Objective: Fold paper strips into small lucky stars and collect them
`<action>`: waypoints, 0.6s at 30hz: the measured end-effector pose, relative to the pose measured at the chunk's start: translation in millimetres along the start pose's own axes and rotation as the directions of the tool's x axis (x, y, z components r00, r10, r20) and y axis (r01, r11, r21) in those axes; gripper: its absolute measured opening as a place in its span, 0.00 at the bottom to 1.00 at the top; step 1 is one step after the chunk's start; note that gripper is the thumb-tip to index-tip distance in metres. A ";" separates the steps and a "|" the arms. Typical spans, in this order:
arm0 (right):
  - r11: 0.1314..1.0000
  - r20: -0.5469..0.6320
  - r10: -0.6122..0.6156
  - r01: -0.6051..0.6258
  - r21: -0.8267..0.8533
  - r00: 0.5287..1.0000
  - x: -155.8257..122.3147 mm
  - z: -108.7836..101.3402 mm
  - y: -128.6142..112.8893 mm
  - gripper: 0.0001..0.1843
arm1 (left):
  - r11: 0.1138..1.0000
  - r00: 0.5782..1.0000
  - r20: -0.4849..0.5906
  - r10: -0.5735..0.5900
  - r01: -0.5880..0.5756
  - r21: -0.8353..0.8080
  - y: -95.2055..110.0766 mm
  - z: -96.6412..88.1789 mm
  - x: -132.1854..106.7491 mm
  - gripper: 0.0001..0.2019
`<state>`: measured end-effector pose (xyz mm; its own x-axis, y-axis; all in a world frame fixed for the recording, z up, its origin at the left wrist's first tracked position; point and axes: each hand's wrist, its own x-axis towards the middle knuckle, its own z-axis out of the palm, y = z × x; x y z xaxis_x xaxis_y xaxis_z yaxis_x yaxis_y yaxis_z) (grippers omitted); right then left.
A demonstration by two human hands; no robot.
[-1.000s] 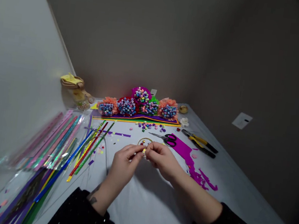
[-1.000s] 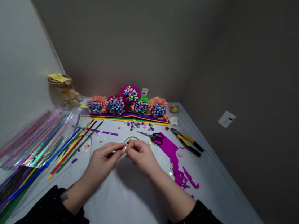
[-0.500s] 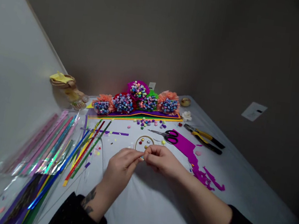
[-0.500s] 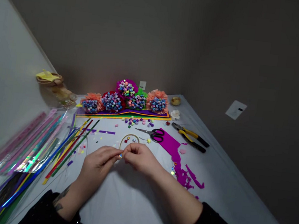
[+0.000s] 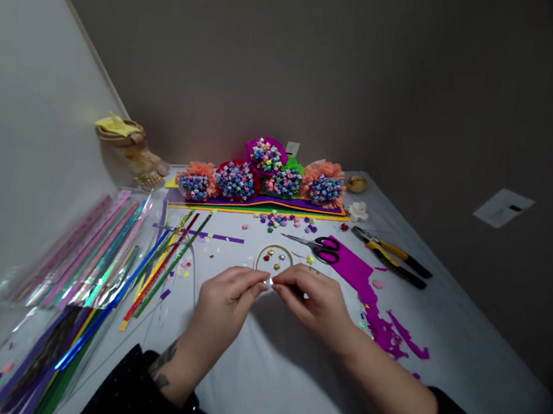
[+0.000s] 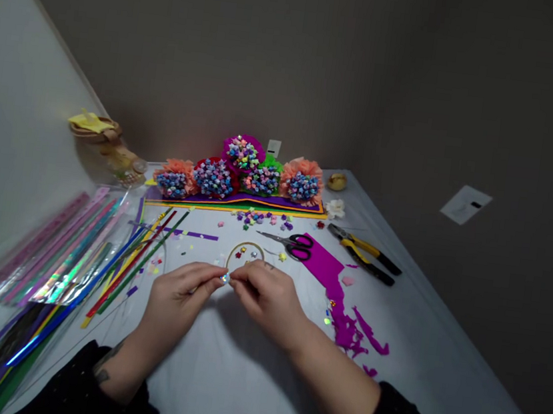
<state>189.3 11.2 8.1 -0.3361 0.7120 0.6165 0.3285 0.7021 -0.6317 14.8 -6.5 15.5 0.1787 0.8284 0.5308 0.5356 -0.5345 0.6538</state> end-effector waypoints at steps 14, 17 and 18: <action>0.999 0.007 -0.045 0.045 0.009 0.999 0.0 -4.1 2.4 0.08 | 0.998 0.999 0.019 -0.032 0.032 -0.046 2.4 -0.5 1.2 0.06; 0.999 0.000 -0.052 0.052 -0.002 0.999 0.0 -3.2 3.2 0.07 | 0.999 1.000 0.017 -0.017 0.018 -0.043 1.6 -0.3 0.7 0.07; 0.999 0.000 -0.051 0.051 -0.002 0.999 -0.3 -2.6 3.4 0.07 | 0.999 1.000 0.019 -0.016 0.017 -0.041 1.2 0.0 0.3 0.07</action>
<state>192.9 13.4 7.0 -0.3521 0.6753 0.6481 0.3126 0.7375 -0.5987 15.5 -6.8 16.5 0.1863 0.8398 0.5099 0.5045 -0.5271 0.6839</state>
